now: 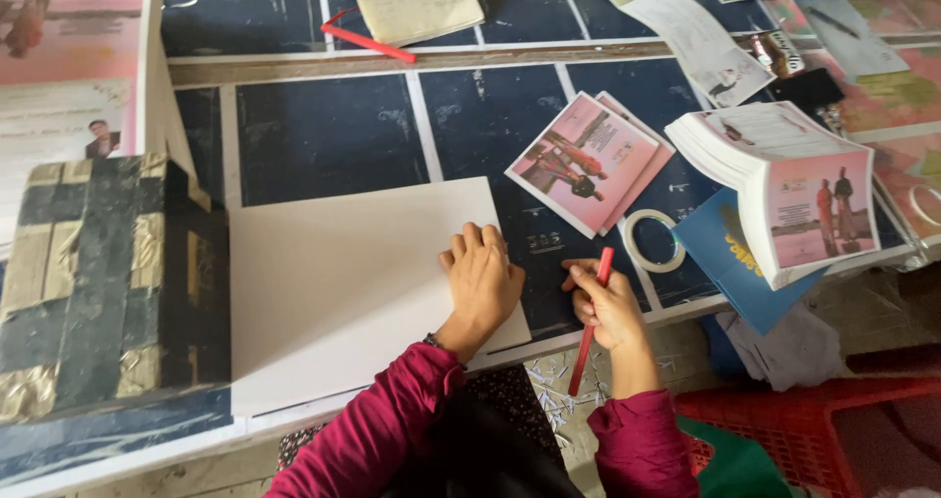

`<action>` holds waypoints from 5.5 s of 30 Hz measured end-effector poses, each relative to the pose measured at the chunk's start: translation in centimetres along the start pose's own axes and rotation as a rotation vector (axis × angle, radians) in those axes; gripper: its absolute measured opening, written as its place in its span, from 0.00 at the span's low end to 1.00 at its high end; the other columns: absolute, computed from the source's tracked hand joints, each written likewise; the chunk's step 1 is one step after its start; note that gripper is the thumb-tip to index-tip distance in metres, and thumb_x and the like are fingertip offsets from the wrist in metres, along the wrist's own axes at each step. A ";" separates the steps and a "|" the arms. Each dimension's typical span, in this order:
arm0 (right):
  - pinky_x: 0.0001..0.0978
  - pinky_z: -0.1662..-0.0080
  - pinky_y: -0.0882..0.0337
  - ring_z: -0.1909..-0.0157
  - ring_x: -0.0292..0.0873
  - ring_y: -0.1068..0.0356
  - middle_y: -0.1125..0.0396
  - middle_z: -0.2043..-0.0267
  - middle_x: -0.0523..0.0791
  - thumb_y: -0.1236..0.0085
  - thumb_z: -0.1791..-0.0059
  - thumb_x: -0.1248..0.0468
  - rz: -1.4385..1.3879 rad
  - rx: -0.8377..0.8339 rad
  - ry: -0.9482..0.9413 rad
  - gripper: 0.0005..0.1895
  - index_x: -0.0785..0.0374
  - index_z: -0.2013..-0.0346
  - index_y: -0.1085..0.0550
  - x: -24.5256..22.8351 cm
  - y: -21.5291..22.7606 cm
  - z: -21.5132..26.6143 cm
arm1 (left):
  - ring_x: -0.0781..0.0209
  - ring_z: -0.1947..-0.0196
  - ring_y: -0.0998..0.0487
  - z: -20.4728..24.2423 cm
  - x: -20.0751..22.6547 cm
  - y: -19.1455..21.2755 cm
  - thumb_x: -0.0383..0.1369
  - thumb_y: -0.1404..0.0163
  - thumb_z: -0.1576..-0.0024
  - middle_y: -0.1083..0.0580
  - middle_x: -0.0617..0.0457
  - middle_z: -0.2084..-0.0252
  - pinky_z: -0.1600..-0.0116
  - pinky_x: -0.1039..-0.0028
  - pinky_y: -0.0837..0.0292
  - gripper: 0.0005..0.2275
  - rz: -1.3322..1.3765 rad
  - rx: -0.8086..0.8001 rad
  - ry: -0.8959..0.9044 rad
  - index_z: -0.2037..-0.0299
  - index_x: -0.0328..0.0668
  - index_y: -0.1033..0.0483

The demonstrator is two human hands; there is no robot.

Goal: The person places a pink booklet onto a white sheet of paper on a table, presses down on the booklet with their hands, and then moves the booklet to a stack on the right. This process is repeated multiple times.

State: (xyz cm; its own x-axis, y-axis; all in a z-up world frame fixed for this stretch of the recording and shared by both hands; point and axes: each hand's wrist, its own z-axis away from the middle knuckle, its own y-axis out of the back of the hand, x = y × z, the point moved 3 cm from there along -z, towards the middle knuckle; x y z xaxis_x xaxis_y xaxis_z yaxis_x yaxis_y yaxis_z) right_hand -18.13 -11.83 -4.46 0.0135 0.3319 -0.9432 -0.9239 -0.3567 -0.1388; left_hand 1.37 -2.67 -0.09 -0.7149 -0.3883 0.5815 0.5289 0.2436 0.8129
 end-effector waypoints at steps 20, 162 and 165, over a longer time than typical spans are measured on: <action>0.17 0.89 0.48 0.88 0.29 0.49 0.33 0.75 0.53 0.42 0.47 0.71 0.000 0.055 0.046 0.12 0.78 0.52 0.26 -0.8 -1.3 0.4 | 0.47 0.50 0.33 -0.8 0.0 1.4 0.27 0.42 0.53 0.36 0.51 0.55 0.45 0.54 0.48 0.22 0.262 0.014 0.096 0.54 0.49 0.42; 0.17 0.83 0.43 0.86 0.30 0.42 0.32 0.68 0.52 0.49 0.39 0.64 0.319 0.214 0.320 0.13 0.72 0.46 0.27 -8.1 -2.0 3.7 | 0.46 0.51 0.28 -0.3 -0.7 1.4 0.39 0.36 0.50 0.35 0.51 0.52 0.48 0.57 0.34 0.13 0.036 0.091 -0.075 0.66 0.48 0.30; 0.18 0.84 0.44 0.86 0.30 0.43 0.32 0.68 0.53 0.48 0.40 0.65 0.300 0.161 0.358 0.13 0.74 0.47 0.26 -7.6 -1.5 4.0 | 0.46 0.48 0.34 -1.0 -0.7 -0.4 0.31 0.39 0.50 0.40 0.50 0.50 0.46 0.57 0.42 0.14 -0.020 0.052 -0.027 0.63 0.45 0.34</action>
State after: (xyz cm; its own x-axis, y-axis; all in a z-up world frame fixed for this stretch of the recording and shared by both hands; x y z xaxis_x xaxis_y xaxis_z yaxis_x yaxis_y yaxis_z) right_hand -18.32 -10.34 4.10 -0.1575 -0.0962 -0.9828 -0.9543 -0.2413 0.1765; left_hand 2.09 -3.43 -0.87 -0.7375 -0.3693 0.5654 0.4906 0.2824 0.8243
